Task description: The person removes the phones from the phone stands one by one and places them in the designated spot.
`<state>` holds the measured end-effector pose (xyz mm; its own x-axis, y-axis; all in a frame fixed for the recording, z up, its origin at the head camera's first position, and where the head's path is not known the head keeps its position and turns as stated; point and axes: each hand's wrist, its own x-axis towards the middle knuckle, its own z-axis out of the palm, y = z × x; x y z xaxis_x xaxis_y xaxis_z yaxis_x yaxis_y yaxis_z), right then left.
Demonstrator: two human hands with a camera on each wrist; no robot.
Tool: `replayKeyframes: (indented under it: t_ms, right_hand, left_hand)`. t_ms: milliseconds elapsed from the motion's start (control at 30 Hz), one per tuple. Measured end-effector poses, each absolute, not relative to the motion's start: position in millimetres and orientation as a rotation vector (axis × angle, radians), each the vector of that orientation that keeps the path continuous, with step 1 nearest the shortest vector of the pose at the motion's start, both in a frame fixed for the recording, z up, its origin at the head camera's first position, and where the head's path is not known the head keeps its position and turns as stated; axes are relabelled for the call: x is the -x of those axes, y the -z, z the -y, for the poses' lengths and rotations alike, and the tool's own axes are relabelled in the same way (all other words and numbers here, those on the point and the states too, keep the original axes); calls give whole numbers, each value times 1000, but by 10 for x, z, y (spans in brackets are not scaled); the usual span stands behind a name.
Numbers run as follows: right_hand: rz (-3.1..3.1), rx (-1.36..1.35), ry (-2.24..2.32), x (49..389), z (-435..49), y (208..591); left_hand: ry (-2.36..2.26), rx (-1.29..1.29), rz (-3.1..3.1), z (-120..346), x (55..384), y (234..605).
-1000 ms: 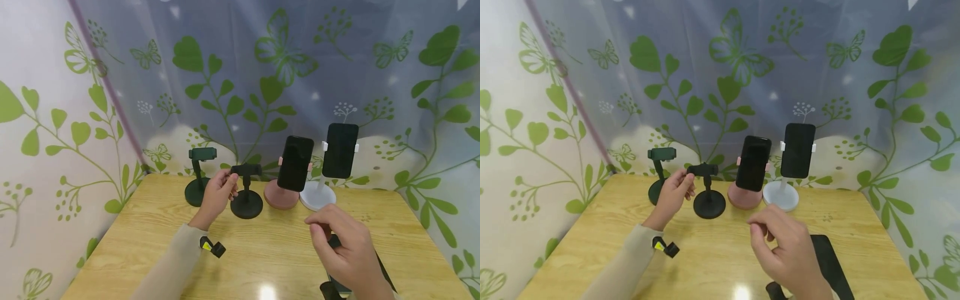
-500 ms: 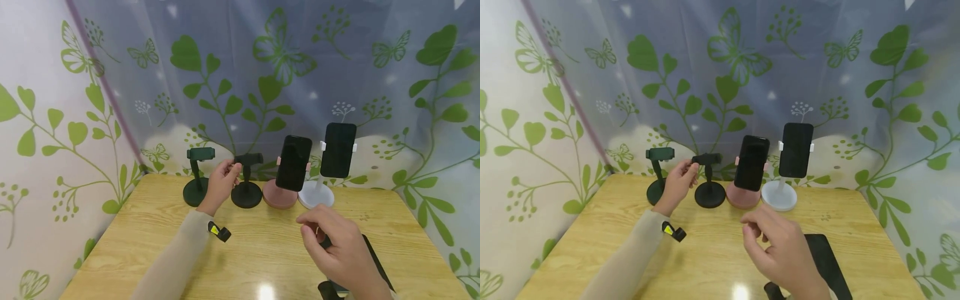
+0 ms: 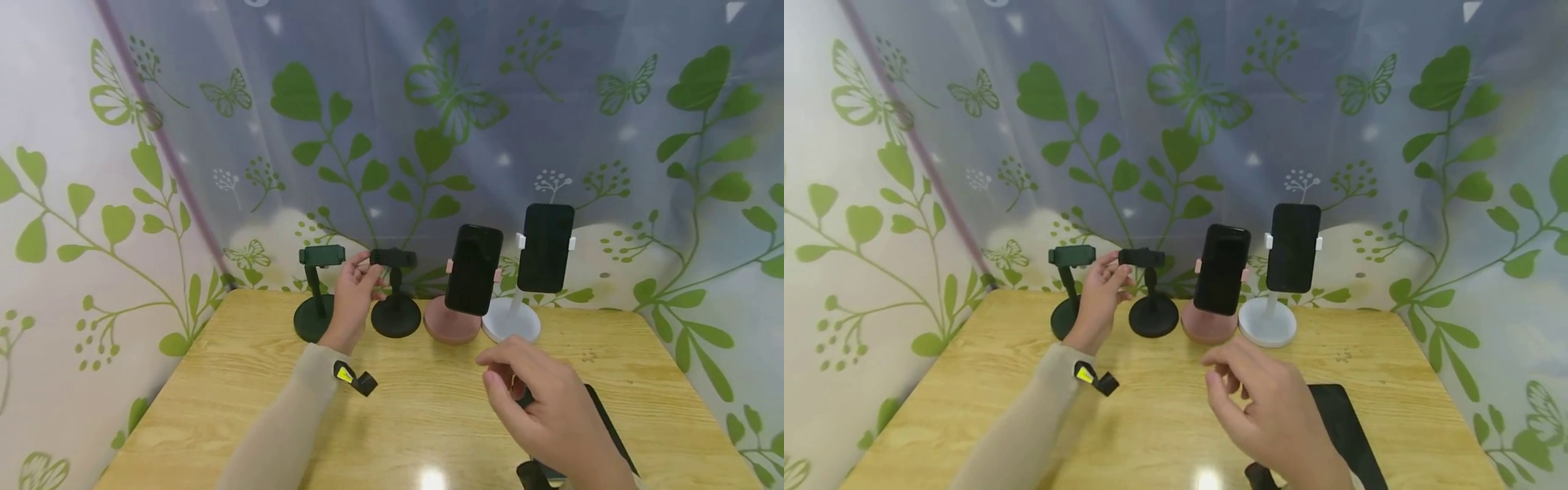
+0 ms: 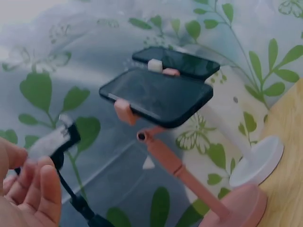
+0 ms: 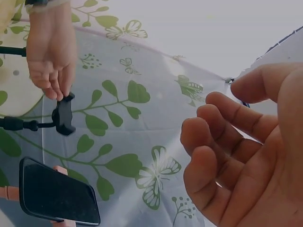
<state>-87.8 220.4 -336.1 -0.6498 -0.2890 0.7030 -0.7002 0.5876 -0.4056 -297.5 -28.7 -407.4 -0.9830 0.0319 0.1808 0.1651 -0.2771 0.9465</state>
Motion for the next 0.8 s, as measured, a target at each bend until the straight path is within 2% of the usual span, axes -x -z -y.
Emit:
replayKeyframes:
  t_ms: [300,500,633,800]
  right_hand:
    - [2297,-739,-884,936,-2149,3387]
    - [2341,-626,-841,1023,-2133,3402]
    - [2375,-566,-829,1084,-2162,3424]
    - [2447,-511,-778,1132,-2177,3461]
  left_hand:
    - [2412,433,1853,460,2405,3962]
    - [1837,748,2143,573,2091,3953]
    - [1438,873,2345,658,2034,3948]
    - [1241,1036,2521,707,1994,3906]
